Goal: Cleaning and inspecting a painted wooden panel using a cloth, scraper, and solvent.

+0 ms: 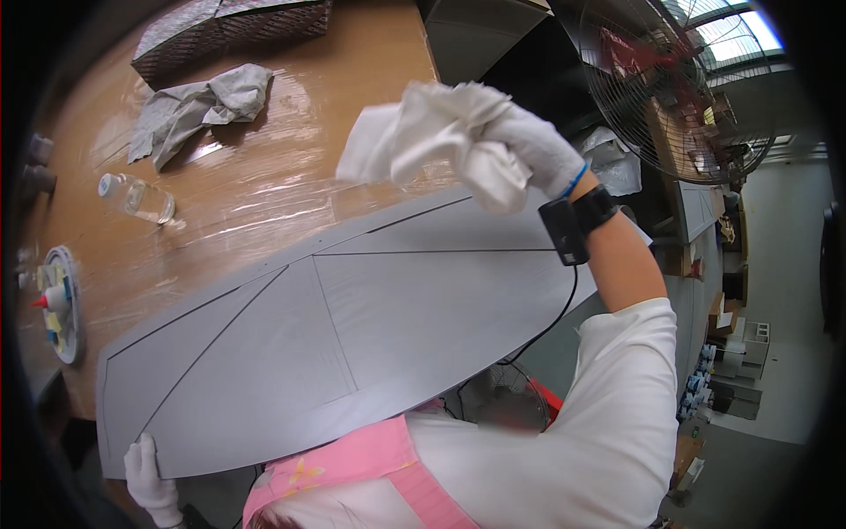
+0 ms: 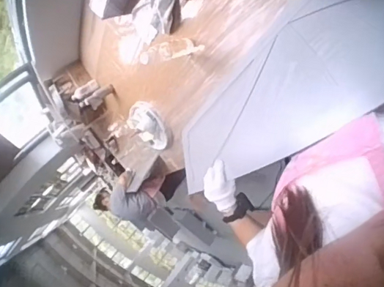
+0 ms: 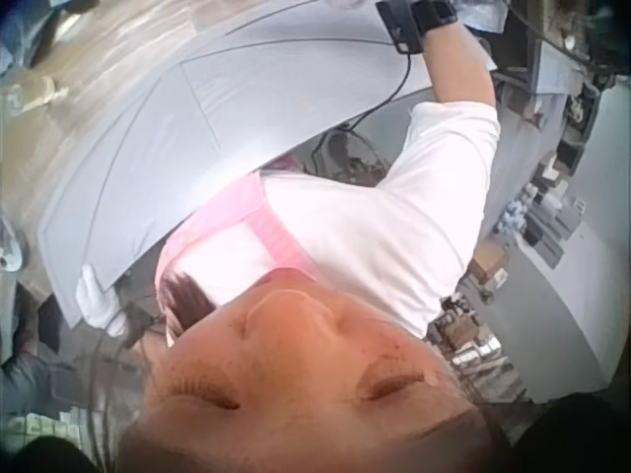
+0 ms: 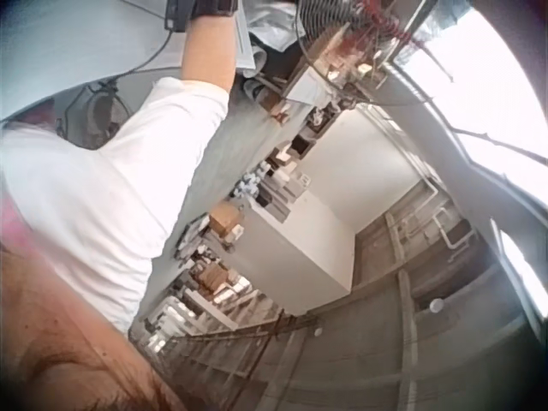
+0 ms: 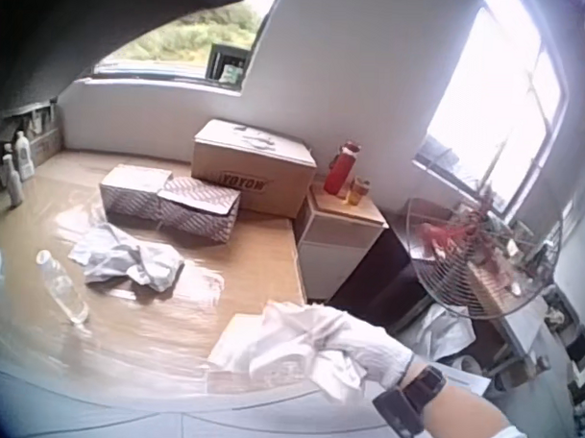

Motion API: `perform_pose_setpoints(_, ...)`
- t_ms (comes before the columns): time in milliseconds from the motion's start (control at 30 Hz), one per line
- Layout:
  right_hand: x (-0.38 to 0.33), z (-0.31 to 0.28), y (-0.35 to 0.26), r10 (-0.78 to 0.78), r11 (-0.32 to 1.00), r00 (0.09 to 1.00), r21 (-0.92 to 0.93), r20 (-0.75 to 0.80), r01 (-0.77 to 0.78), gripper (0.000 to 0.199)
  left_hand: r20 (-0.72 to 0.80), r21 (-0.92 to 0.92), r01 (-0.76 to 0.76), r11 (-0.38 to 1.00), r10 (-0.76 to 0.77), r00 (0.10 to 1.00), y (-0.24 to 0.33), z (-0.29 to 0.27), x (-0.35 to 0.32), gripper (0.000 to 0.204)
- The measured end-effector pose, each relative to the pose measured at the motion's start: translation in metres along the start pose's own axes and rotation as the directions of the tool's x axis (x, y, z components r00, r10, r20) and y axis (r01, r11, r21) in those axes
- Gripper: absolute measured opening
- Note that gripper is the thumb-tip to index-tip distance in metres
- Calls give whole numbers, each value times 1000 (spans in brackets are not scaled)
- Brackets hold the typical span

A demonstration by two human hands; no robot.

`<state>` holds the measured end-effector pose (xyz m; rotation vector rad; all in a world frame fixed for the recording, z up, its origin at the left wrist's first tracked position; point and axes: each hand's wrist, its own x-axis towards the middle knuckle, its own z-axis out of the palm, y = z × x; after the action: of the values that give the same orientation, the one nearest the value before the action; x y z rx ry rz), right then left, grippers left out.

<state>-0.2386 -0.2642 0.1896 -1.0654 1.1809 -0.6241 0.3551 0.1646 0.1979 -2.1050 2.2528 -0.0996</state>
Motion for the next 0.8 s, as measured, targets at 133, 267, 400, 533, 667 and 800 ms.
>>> perform_pose_setpoints(133,-35,-69,-48,-526,832,850,-224,-28,507,22,15,-20,-3,1000,3,1000,3,-4,3,45)
perform_pose_setpoints(267,-101,-49,-82,-795,385,602,-830,-76,403,30,-14,-41,32,999,-33,999,-3,8,-9,46)
perform_pose_setpoints(400,-151,-72,-61,-849,478,500,-653,-172,587,31,-54,-34,-37,999,35,998,-5,7,-5,51)
perform_pose_setpoints(533,-200,-121,-27,-630,730,743,155,-226,666,32,-61,-56,-30,998,27,998,1,10,-9,57)
perform_pose_setpoints(667,-253,-102,43,-381,780,890,429,-251,455,39,-80,-73,-74,995,68,994,-1,17,-13,62)
perform_pose_setpoints(800,-276,-59,126,-173,814,962,519,-212,261,47,-122,-12,-120,993,118,985,1,29,-16,66)
